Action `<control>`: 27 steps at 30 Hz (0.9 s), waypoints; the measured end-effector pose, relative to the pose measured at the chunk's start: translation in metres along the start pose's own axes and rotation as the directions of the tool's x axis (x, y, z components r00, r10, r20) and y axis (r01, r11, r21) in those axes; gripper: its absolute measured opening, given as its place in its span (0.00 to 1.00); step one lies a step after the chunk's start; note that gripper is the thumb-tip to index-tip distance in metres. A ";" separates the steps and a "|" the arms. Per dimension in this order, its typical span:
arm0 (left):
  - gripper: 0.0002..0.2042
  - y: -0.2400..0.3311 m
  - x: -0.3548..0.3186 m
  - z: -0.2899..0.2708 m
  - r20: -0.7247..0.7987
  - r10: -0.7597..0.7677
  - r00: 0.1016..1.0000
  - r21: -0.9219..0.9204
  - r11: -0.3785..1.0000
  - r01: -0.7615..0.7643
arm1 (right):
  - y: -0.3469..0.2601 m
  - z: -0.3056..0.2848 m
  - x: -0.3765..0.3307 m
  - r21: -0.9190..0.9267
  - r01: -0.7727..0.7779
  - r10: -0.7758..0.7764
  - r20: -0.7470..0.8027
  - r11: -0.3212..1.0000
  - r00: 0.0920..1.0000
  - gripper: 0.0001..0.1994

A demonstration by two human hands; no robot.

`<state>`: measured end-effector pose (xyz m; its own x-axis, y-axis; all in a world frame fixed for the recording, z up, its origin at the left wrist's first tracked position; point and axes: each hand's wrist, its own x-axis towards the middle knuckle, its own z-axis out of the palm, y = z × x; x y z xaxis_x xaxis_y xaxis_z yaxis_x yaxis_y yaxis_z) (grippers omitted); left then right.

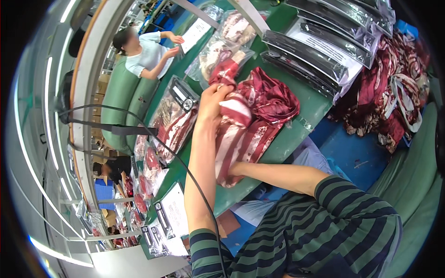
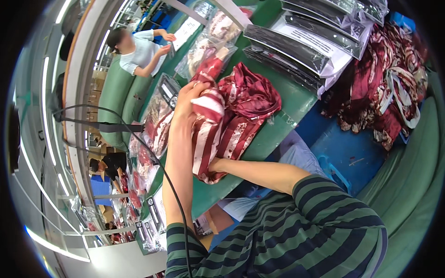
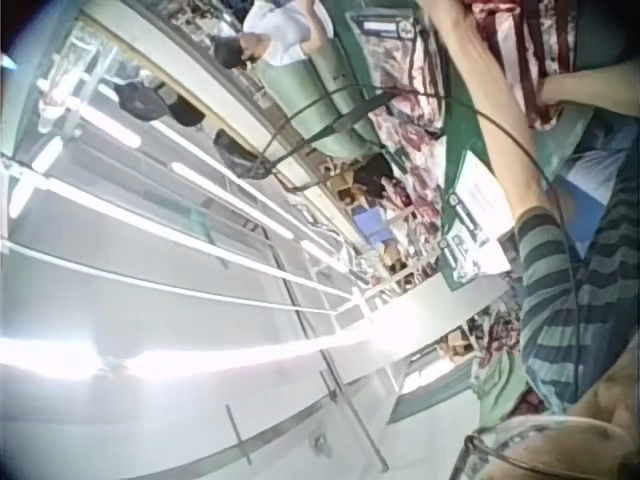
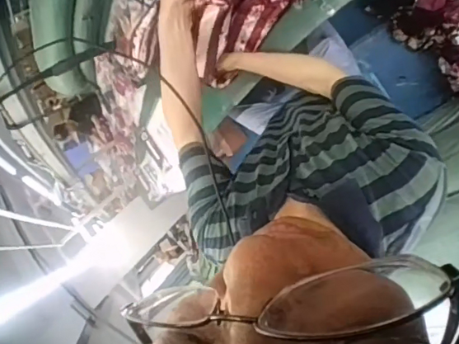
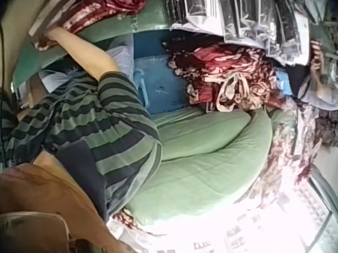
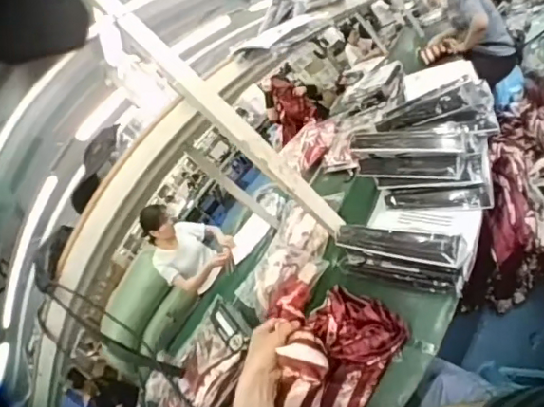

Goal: Folding a patterned garment and placing it into a clear plastic bag at a workstation.

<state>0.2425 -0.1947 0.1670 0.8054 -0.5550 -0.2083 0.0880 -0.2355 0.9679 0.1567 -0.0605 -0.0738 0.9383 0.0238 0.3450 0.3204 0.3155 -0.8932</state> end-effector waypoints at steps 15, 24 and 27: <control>0.19 -0.055 0.065 -0.033 0.111 0.326 0.939 0.500 0.798 -0.336 | -0.241 -0.180 -0.115 0.389 -0.334 0.504 -0.523 0.858 0.687 0.27; 0.25 -0.059 0.102 0.022 0.201 0.097 0.975 0.749 0.626 -0.217 | -0.272 -0.212 -0.093 0.403 -0.392 0.558 -0.677 0.827 0.480 0.41; 0.26 -0.054 0.111 0.028 0.271 0.256 0.928 0.785 0.499 -0.367 | -0.279 -0.218 -0.094 0.305 -0.429 0.494 -0.743 0.851 0.452 0.45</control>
<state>0.3108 -0.2664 0.0875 0.6113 -0.7912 0.0163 -0.7116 -0.5405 0.4489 0.0073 -0.3571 0.0800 0.6786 -0.5385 -0.4996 -0.1694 0.5470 -0.8198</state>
